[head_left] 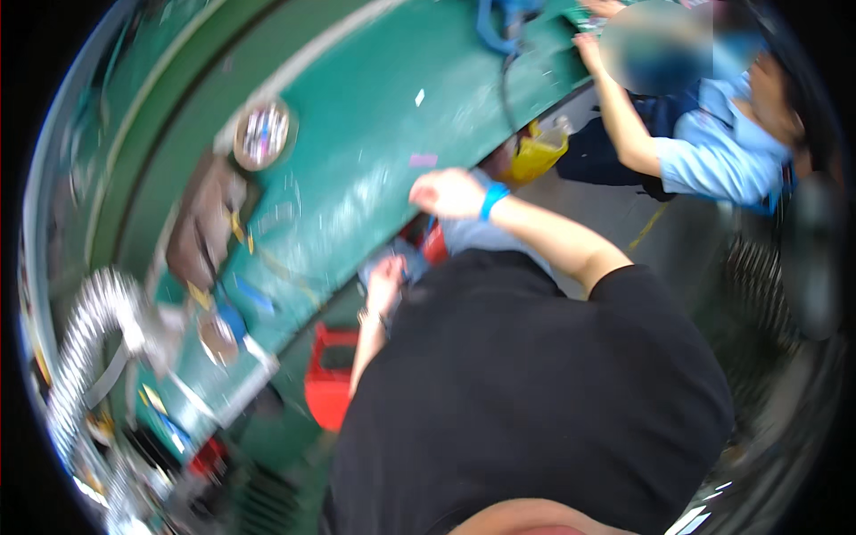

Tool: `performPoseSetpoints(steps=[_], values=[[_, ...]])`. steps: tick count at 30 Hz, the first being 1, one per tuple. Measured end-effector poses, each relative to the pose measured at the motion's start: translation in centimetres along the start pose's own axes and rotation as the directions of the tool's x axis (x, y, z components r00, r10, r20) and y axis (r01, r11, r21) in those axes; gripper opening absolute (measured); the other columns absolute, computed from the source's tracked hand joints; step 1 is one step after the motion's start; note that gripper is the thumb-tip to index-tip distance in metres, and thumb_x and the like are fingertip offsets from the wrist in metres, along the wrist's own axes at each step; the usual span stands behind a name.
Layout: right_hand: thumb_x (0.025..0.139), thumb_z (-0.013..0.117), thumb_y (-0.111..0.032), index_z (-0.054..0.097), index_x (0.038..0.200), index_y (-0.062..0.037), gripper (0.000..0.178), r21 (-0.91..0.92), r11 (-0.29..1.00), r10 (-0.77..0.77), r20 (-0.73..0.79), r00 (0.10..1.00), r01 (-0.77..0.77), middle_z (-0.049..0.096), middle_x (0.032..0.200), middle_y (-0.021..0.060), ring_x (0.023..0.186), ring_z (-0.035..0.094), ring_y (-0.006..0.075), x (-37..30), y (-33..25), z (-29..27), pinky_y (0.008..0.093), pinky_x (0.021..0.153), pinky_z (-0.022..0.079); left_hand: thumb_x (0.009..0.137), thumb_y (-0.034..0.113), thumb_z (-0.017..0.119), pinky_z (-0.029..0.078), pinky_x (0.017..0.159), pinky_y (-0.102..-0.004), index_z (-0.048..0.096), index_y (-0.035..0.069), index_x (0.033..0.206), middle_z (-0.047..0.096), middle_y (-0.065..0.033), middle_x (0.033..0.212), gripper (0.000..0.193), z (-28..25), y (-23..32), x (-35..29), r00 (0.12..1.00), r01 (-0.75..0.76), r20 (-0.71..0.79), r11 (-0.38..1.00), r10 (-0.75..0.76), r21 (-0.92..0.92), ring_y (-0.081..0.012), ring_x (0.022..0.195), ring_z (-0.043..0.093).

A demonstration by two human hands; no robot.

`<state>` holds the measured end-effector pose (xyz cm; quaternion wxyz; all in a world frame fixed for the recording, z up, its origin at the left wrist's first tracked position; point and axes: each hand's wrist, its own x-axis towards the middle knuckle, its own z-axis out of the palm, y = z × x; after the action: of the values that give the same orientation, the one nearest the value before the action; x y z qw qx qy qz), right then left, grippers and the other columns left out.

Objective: Assemble electronic components onto PCBs and use a heat gun to apply heat-shrink tubing.

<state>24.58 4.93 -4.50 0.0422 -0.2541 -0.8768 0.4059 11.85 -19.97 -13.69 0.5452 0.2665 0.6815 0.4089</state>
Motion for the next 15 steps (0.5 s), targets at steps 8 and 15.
performPoseSetpoints(steps=[8, 15], values=[[0.086, 0.056, -0.023, 0.066, 0.098, -0.0083, 0.022, -0.164, 0.918, 0.392, 0.265, 0.881, -0.36, 0.068, 0.091, 0.0141, 0.086, 0.066, 0.0298, -10.6, 7.3, -2.4, 0.0373, 0.079, 0.05, 0.096, 0.026, 0.052, 0.049, 0.067, -0.0233, 0.062, 0.003, 0.101, 0.065, -0.0035, 0.087, 0.025, 0.9, -1.1, -9.0, 0.792, 0.139, -0.328, 0.676, -0.514, -0.723, -0.0104, 0.075, 0.061], [0.088, 0.054, -0.023, 0.065, 0.1, -0.008, 0.023, -0.099, 0.813, 0.552, 0.442, 0.706, -0.574, 0.067, 0.08, 0.0099, 0.073, 0.065, 0.0197, -10.3, 8.8, -3.8, 0.0321, 0.07, 0.05, 0.095, 0.025, 0.055, 0.05, 0.067, -0.0235, 0.062, 0.003, 0.104, 0.066, -0.005, 0.092, 0.025, 3.2, -0.2, -12.7, 0.677, 0.144, -0.388, 0.63, -0.625, -0.763, -0.0117, 0.078, 0.063]])
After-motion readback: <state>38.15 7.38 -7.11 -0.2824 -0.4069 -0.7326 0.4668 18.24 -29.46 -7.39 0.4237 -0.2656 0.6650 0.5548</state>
